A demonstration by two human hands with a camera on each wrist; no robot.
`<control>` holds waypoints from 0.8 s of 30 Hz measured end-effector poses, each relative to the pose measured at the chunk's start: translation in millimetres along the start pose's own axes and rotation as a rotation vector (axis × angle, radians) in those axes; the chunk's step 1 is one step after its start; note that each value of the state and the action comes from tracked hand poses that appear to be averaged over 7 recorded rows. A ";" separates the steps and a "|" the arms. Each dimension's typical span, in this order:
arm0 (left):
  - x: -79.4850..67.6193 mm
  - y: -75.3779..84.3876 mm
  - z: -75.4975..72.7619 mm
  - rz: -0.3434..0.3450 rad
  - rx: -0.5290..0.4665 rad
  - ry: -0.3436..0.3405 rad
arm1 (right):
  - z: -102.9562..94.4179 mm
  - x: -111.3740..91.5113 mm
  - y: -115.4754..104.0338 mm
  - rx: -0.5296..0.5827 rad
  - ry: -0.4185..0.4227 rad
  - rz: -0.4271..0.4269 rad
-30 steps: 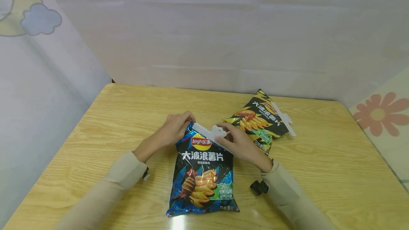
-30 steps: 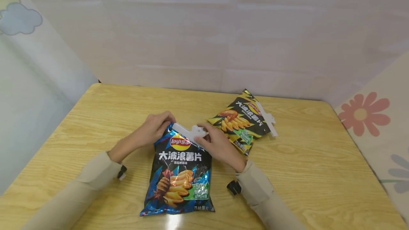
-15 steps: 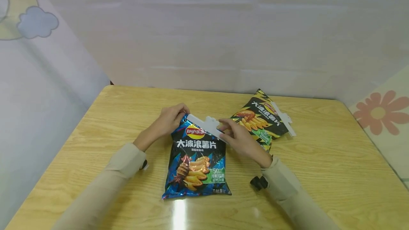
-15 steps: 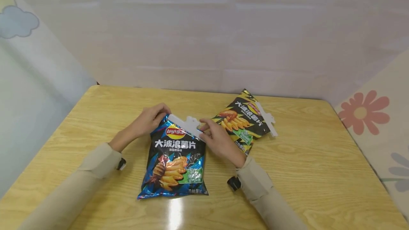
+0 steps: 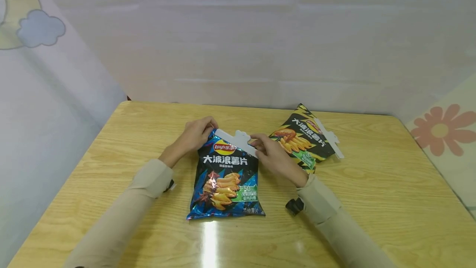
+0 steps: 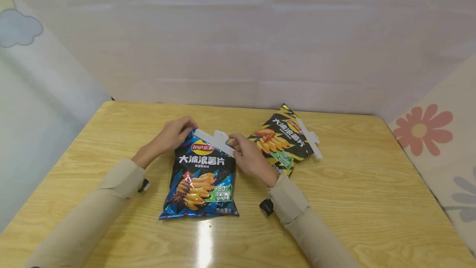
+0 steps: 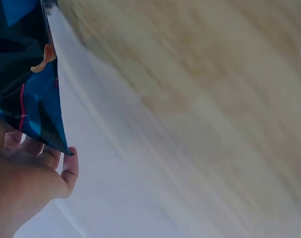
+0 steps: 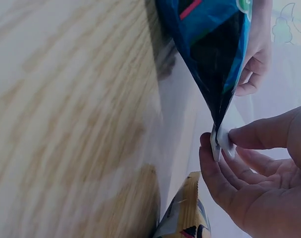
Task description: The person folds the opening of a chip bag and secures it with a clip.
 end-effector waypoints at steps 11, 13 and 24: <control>2.6 -1.2 8.3 -0.016 0.049 -0.121 | -2.7 -2.4 0.9 0.061 -0.033 0.015; 2.4 0.5 5.9 -0.009 0.046 -0.118 | -6.2 -3.1 -0.6 0.060 -0.027 -0.003; 3.6 23.2 -15.2 0.041 0.173 -0.025 | -53.4 -20.0 2.7 -0.007 0.092 -0.033</control>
Point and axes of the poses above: each hand's wrist, its own x-axis towards the middle knuckle, its own z-axis out of the palm, y = z × x, the point moved 10 cm from there along x, towards the middle knuckle, and after that the axes turned 15 degrees about -y, right-handed, at the moved point
